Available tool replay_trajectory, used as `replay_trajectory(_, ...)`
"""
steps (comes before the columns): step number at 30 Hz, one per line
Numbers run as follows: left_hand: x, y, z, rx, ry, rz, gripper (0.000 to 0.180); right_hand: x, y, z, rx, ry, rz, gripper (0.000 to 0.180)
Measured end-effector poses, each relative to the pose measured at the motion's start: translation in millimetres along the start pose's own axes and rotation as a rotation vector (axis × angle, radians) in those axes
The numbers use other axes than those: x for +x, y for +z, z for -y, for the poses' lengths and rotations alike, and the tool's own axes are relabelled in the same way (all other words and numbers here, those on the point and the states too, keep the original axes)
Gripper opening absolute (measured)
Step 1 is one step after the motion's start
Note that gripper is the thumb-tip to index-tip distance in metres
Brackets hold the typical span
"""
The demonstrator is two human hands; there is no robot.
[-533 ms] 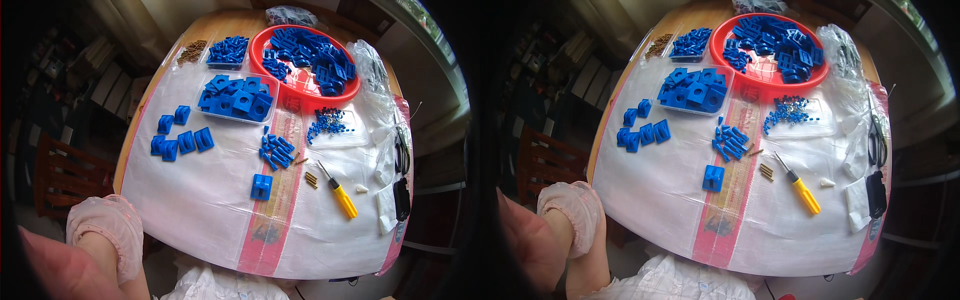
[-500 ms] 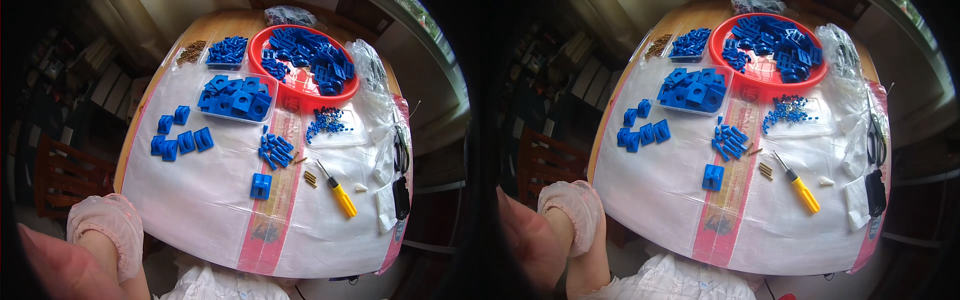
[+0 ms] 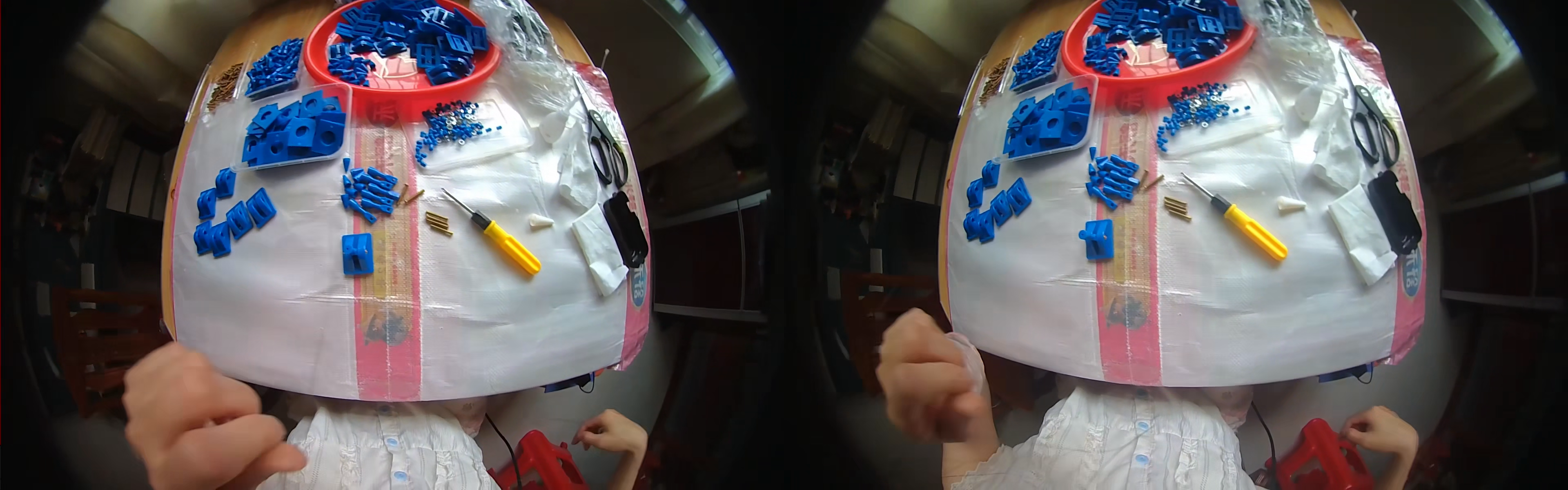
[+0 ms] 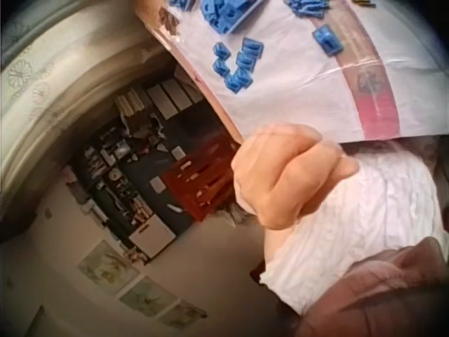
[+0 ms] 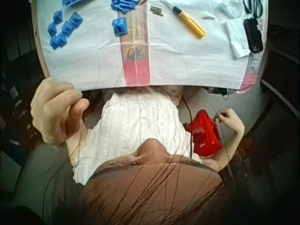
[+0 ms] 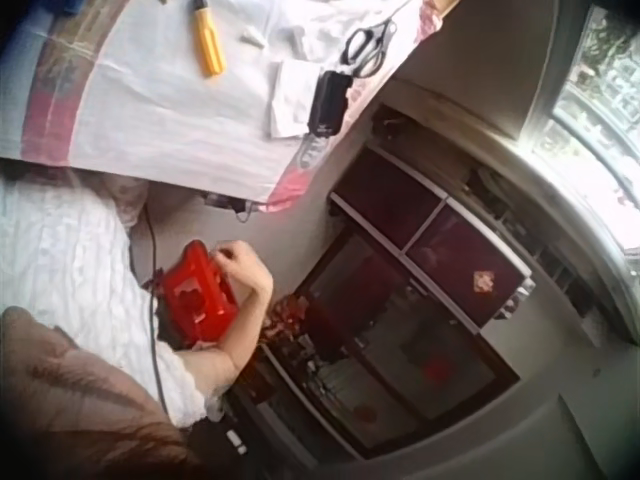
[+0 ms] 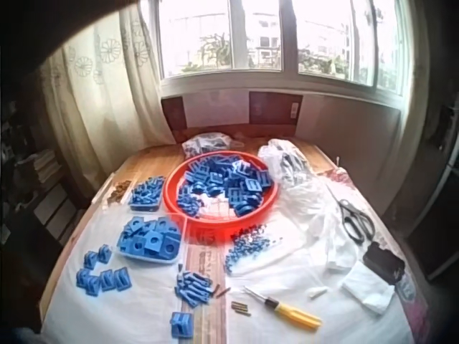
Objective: Assembling blue plastic connector housings by inserting small metal pins and using a screwdriver.
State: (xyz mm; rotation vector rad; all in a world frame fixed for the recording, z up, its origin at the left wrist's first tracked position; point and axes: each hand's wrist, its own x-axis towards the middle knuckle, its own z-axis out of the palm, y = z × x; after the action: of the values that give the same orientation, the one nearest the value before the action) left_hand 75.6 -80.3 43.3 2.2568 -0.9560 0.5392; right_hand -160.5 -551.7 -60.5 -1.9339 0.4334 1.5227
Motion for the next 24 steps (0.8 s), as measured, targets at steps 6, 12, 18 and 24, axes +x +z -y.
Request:
replay_trajectory(6, -26, 72, -2, -0.570, 0.104, 0.860, 0.017, 145, 234, -78, 0.575, -0.127, 0.743, 0.033)
replay_trajectory(12, -89, 164, -35, -1.186, 0.045, 1.266, 0.024, 185, 267, 26, 1.098, -0.191, -0.135, 0.024)
replay_trajectory(18, -103, 213, -59, -1.387, 0.127, 1.262, 0.026, 193, 222, 103, 1.456, -0.519, -0.938, 0.022)
replay_trajectory(24, -112, 229, -98, -1.350, 0.327, 1.156, 0.026, 176, 119, 176, 2.036, -0.292, -1.692, 0.027)
